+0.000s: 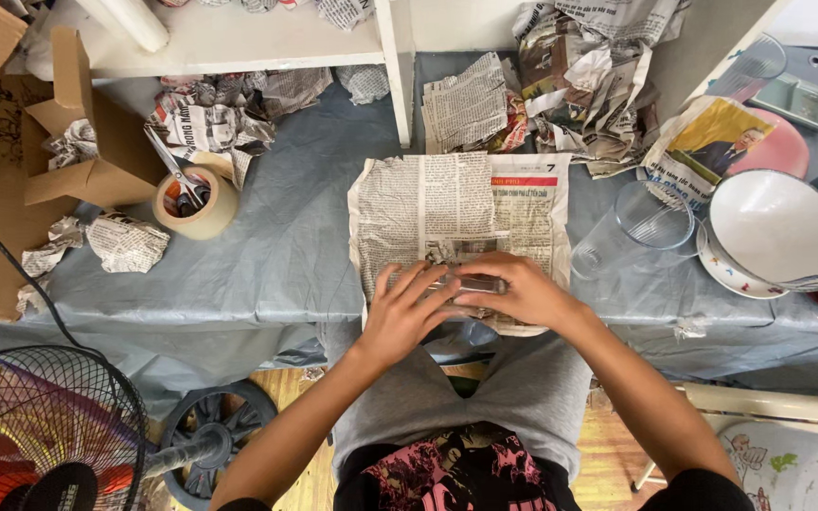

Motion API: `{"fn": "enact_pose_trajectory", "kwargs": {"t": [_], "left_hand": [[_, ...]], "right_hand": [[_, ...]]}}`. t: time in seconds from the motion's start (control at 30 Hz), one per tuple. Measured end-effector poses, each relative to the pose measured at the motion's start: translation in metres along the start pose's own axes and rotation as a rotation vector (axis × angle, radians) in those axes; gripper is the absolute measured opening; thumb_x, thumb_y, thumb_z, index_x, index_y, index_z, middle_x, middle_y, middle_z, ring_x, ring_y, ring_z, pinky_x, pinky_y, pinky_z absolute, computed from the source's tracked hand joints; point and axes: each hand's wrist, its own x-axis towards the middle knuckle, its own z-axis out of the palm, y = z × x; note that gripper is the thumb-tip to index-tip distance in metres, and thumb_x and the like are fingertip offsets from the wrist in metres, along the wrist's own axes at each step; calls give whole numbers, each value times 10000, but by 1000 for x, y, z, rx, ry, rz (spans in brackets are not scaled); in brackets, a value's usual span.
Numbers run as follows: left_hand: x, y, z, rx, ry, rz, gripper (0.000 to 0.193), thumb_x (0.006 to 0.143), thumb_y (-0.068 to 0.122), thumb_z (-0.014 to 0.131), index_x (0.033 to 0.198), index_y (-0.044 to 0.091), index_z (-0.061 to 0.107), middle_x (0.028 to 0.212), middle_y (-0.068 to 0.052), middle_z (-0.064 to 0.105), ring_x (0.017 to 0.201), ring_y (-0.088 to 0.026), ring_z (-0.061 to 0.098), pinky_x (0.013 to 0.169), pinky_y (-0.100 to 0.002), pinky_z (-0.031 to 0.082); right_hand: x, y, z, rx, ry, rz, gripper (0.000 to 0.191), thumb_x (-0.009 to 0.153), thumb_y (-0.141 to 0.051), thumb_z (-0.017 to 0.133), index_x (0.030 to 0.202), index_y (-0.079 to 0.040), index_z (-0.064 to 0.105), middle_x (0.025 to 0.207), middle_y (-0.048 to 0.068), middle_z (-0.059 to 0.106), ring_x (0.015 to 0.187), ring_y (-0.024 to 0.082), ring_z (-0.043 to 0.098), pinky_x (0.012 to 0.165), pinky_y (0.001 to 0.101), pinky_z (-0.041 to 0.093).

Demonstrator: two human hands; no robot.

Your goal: The person sits at a table covered with newspaper, tears and crumples newspaper sheets, and stuffs the crumpled paper into ceramic cups. They wrap cups in newspaper sheets and place the wrapped cups onto a white shelf unit.

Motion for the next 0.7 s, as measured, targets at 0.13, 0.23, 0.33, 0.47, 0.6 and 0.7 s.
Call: {"fn": "enact_pose_trajectory", "kwargs": {"t": [0.13, 0.23, 0.33, 0.47, 0.6, 0.7], "left_hand": [[25, -3, -12, -156, -33, -53, 377, 906, 332, 754, 1228, 140, 712, 1239, -62, 682, 1191, -280, 615, 1068, -481, 443], [42, -6, -17, -275, -54, -114, 272, 919, 324, 733, 1107, 126, 738, 1102, -63, 728, 1068, -285, 671, 956, -438, 511], [56, -14, -16, -298, -105, -171, 236, 958, 335, 708, 990, 104, 749, 937, -75, 742, 885, -291, 707, 792, -425, 554], [70, -27, -12, -309, -250, -283, 307, 958, 400, 685, 912, 113, 782, 734, -98, 712, 669, -311, 695, 612, -437, 536], [80, -32, -13, -333, -267, -266, 328, 975, 418, 643, 910, 137, 800, 702, -113, 707, 668, -327, 696, 604, -447, 530], [87, -34, -21, -283, -394, -369, 346, 980, 435, 627, 970, 137, 804, 752, -131, 728, 691, -341, 705, 627, -451, 541]], "right_hand": [[-14, -13, -4, -159, 160, -61, 298, 943, -235, 754, 1180, -54, 738, 1145, 106, 745, 1055, 277, 726, 922, 402, 571], [-31, -23, 2, -412, 364, -219, 259, 918, -210, 775, 1125, -56, 748, 1137, 101, 735, 1067, 292, 704, 947, 433, 532], [-52, -34, 23, -628, 449, -378, 223, 943, -180, 764, 1129, -59, 740, 1184, 97, 708, 1131, 297, 668, 986, 443, 492], [-54, -40, 64, -821, 346, -326, 434, 951, -213, 728, 1310, 11, 633, 1388, 151, 617, 1321, 332, 585, 1137, 481, 437], [-30, -33, 72, -898, 371, -160, 647, 937, -274, 690, 1460, 45, 482, 1485, 219, 513, 1400, 371, 495, 1187, 507, 362], [-13, -29, 68, -920, 404, -145, 640, 934, -307, 691, 1446, 14, 481, 1399, 196, 531, 1297, 371, 511, 1154, 523, 356]]}}
